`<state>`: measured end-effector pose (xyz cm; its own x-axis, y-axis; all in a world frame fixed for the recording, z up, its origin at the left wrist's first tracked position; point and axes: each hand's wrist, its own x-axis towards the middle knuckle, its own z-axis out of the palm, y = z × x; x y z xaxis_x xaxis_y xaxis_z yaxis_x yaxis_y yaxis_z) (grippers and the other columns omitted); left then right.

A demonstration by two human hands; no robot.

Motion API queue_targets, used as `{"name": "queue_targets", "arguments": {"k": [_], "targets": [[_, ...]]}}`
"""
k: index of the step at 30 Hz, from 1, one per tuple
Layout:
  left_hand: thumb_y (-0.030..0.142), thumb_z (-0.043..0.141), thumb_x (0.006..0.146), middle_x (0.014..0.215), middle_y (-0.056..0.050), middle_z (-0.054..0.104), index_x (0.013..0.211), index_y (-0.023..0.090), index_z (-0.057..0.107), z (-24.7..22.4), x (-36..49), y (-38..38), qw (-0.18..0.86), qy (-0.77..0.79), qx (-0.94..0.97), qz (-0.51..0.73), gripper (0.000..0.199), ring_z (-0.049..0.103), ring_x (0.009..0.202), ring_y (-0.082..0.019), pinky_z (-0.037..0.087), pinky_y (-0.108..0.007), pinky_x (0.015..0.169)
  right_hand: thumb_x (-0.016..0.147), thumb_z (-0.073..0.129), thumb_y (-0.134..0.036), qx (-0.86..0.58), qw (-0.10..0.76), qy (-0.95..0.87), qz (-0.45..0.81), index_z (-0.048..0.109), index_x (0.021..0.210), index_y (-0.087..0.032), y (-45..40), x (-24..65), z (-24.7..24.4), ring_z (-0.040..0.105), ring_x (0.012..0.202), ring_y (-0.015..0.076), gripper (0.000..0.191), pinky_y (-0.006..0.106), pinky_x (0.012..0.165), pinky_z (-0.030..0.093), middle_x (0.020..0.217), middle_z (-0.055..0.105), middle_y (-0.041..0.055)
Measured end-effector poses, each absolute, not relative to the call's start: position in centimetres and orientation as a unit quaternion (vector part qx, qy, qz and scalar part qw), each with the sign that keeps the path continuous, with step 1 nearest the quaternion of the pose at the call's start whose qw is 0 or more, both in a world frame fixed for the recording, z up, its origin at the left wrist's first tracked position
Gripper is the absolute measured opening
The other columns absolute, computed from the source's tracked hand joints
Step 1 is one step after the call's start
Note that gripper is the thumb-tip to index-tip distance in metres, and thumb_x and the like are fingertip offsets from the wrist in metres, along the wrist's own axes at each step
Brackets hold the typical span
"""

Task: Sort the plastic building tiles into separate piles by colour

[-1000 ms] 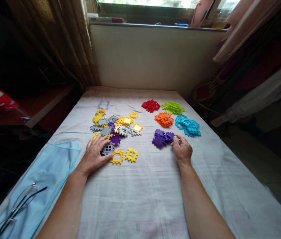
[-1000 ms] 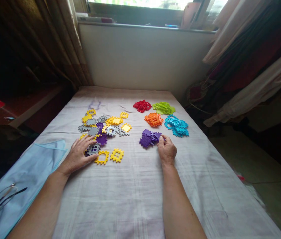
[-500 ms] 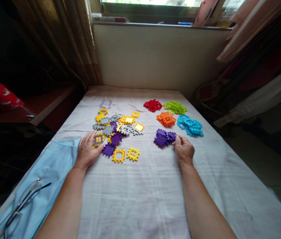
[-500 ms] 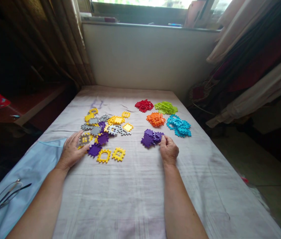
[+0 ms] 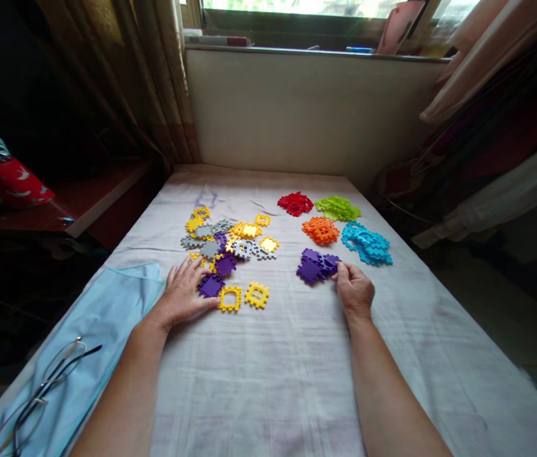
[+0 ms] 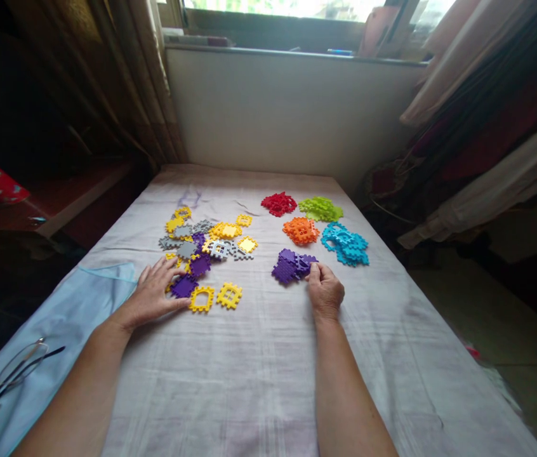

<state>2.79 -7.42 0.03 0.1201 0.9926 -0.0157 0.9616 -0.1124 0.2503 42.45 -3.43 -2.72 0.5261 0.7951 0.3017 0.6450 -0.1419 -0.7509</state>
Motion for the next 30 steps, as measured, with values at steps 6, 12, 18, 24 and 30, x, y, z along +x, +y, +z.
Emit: {"name": "queue_targets", "arguments": {"k": [6,12,18,24,30], "targets": [[0.056,0.072,0.07,0.153,-0.013,0.046,0.12,0.024,0.064,-0.6,2.4,-7.3,0.095,0.643,0.752,0.113,0.06,0.028,0.149,-0.038,0.021,-0.063,0.118,0.083,0.039,-0.069,-0.741,0.459,-0.483,0.079,0.075,0.085,-0.017,-3.6,42.3,-2.4,0.066,0.064,0.0222,0.063,0.03,0.066,0.047,0.064,0.072,0.0075],[0.057,0.071,0.071,0.148,-0.013,0.052,0.117,0.025,0.064,-1.2,2.0,-7.0,0.089,0.635,0.75,0.164,0.057,0.034,0.146,-0.038,0.024,-0.063,0.117,0.086,0.04,-0.063,-0.702,0.488,-0.514,0.065,0.075,0.091,-0.016,-4.0,41.3,-2.0,0.065,0.06,0.0203,0.06,0.03,0.067,0.05,0.062,0.071,0.0063],[0.064,0.068,0.074,0.145,-0.011,0.056,0.117,0.026,0.064,-0.7,1.9,-6.9,0.103,0.628,0.742,0.21,0.057,0.036,0.145,-0.035,0.026,-0.061,0.117,0.087,0.045,-0.054,-0.654,0.505,-0.56,0.061,0.075,0.092,-0.015,-4.6,39.6,-1.4,0.066,0.058,0.0198,0.05,0.029,0.065,0.052,0.06,0.07,0.0056],[0.064,0.07,0.074,0.144,-0.012,0.056,0.117,0.024,0.061,-0.3,4.1,-6.9,0.102,0.578,0.764,0.27,0.059,0.039,0.144,-0.033,0.026,-0.057,0.119,0.09,0.047,-0.048,-0.575,0.474,-0.655,0.129,0.074,0.081,-0.02,-6.0,35.8,-0.5,0.063,0.052,0.0158,0.039,0.026,0.06,0.05,0.059,0.069,0.0032],[0.058,0.072,0.076,0.146,-0.013,0.054,0.126,0.024,0.053,-1.2,8.7,-7.7,0.099,0.528,0.794,0.284,0.063,0.037,0.145,-0.033,0.021,-0.061,0.12,0.09,0.054,-0.043,-0.484,0.426,-0.732,0.221,0.075,0.082,-0.024,-7.3,32.3,-0.3,0.063,0.056,0.0145,0.029,0.025,0.06,0.049,0.071,0.075,0.0033]]}}
